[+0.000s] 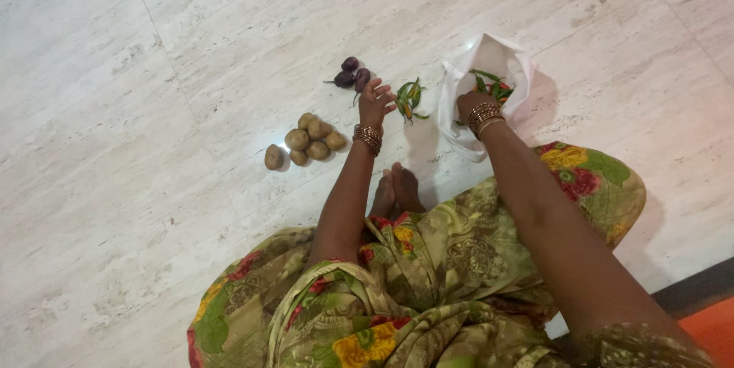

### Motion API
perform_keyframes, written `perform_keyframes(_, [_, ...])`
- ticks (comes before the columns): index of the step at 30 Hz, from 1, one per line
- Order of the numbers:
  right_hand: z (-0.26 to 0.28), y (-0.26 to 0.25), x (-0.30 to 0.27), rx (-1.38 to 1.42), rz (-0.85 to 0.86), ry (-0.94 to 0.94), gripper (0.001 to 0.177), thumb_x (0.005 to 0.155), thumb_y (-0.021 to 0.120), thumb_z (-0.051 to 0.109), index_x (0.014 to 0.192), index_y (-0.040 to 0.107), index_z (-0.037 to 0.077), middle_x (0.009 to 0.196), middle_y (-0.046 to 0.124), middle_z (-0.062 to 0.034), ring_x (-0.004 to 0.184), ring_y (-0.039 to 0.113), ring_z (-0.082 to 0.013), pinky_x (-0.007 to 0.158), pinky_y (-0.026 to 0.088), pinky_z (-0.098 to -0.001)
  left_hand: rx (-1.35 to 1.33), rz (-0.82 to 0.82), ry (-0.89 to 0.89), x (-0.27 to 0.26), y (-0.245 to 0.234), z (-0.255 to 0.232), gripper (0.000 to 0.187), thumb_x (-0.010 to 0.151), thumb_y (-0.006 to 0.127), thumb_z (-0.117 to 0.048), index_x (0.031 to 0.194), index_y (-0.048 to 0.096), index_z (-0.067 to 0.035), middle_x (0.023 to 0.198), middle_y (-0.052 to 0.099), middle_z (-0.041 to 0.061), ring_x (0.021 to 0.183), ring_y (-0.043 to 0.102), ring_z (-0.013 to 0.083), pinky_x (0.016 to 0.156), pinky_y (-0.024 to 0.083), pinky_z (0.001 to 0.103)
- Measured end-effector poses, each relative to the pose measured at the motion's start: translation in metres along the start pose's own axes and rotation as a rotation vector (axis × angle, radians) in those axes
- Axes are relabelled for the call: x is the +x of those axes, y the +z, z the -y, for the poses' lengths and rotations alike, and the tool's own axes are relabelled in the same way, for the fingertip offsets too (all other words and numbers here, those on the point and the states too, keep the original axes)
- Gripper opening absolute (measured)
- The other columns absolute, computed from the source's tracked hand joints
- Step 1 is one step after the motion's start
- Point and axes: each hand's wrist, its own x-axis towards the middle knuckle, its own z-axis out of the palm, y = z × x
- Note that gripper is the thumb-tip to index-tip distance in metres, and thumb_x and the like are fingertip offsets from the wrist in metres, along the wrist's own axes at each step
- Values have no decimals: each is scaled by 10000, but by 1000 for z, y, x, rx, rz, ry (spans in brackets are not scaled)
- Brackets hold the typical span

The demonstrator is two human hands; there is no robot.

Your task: The person sits on the floor and peels potatoes using a small handheld peeler. They also remove stems from green chilies and place the prepared vegetables into a white plastic bag. The person handles potatoes and chilies one at a time.

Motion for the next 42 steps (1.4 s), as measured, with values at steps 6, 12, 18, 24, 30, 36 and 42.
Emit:
perform_keyframes(6, [27,26,-1,-112,-65,-26,246,1002,575,142,1148,770,108,1206,748,-133,1089,737,-313,841,620,-468,-79,35,77,-12,17,-43,522,886,663,-86,1371,490,2,1185,667,142,934,708,217,749,614,339])
perform_keyframes(12, [10,2,-10,-66,-114,61,265,968,607,165,1157,775,86,1225,740,-162,1110,730,-313,866,610,-446,-186,54,68,-26,29,-81,456,902,680,-113,1314,547,30,1151,692,156,907,706,225,746,606,348])
perform_keyframes(18, [-1,-6,-12,-73,-16,59,306,996,568,159,1231,735,58,1279,714,-189,1155,709,-332,914,585,-463,-329,142,95,-59,44,-127,451,904,697,-118,1306,551,25,1132,698,153,913,705,230,793,603,360])
perform_keyframes(24, [29,7,-24,-203,-31,17,287,982,579,162,1213,741,110,1304,697,-125,1171,696,-311,897,603,-451,-392,187,208,-94,49,-198,417,912,710,-111,1286,578,20,1108,698,141,910,691,218,812,585,357])
perform_keyframes(30, [32,8,-27,-245,-23,31,301,1041,500,166,1211,746,133,1265,742,-95,1138,729,-289,897,613,-443,-462,226,232,-107,69,-218,380,916,715,-109,1259,600,8,1062,710,117,896,688,205,814,579,354])
perform_keyframes(36, [10,-28,-31,-13,-102,166,312,1022,529,198,1185,762,70,1216,743,-176,1097,733,-339,890,597,-462,-389,257,201,-104,79,-195,330,919,717,-93,1217,627,16,1014,711,116,853,682,196,769,588,333])
perform_keyframes(42, [-18,-129,-71,188,-297,48,435,936,716,472,950,830,53,923,789,-181,821,765,-283,798,618,-390,-264,285,144,-102,72,-178,327,907,688,-106,1208,630,7,1026,726,103,867,694,179,753,589,318])
